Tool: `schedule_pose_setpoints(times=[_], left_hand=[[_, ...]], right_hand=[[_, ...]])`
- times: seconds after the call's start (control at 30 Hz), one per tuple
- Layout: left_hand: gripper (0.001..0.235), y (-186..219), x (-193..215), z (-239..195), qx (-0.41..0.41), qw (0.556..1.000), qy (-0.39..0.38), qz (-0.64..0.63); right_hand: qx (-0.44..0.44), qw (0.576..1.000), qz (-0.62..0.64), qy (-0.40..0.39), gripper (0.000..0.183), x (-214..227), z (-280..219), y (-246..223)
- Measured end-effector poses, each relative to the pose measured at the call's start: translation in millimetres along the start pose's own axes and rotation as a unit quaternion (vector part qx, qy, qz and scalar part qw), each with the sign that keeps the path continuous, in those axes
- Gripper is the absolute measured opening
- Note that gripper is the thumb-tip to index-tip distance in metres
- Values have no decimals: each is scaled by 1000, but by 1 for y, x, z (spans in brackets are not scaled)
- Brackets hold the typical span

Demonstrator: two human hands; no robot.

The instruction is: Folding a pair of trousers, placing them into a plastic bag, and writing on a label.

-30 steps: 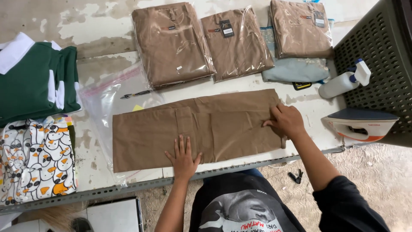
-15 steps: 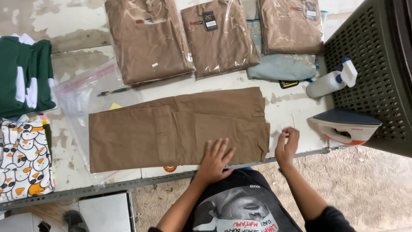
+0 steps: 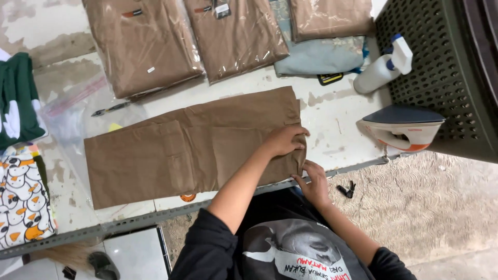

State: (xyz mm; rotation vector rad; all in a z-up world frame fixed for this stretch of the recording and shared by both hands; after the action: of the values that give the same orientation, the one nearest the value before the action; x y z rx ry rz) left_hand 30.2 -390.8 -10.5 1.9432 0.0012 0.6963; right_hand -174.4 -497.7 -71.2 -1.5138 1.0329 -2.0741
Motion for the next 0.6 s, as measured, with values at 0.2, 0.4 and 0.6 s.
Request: schedule_pose_setpoints(times=[0.2, 0.4, 0.6], left_hand=[[39, 52, 74, -74, 1, 988, 74, -133], [35, 25, 51, -65, -35, 977, 186, -98], [12, 3, 25, -34, -124, 963, 226, -75]], right_hand=[[-106, 989, 94, -36, 4, 11, 10, -16], [-136, 988, 60, -50, 6, 7, 8, 7], [-119, 989, 45, -81, 31, 10, 27, -10]])
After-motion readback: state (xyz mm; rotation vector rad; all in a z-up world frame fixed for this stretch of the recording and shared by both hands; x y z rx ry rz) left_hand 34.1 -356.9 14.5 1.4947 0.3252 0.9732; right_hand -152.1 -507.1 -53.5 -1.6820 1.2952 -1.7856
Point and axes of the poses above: each hand's wrist, its own z-axis towards the middle knuckle, its own x-axis out of the back of the hand, y = z × x, the point moved 1 cm from there along z, towards the middle knuckle, and after that the axes turned 9 degrees about -x, right-handed, at the moved point
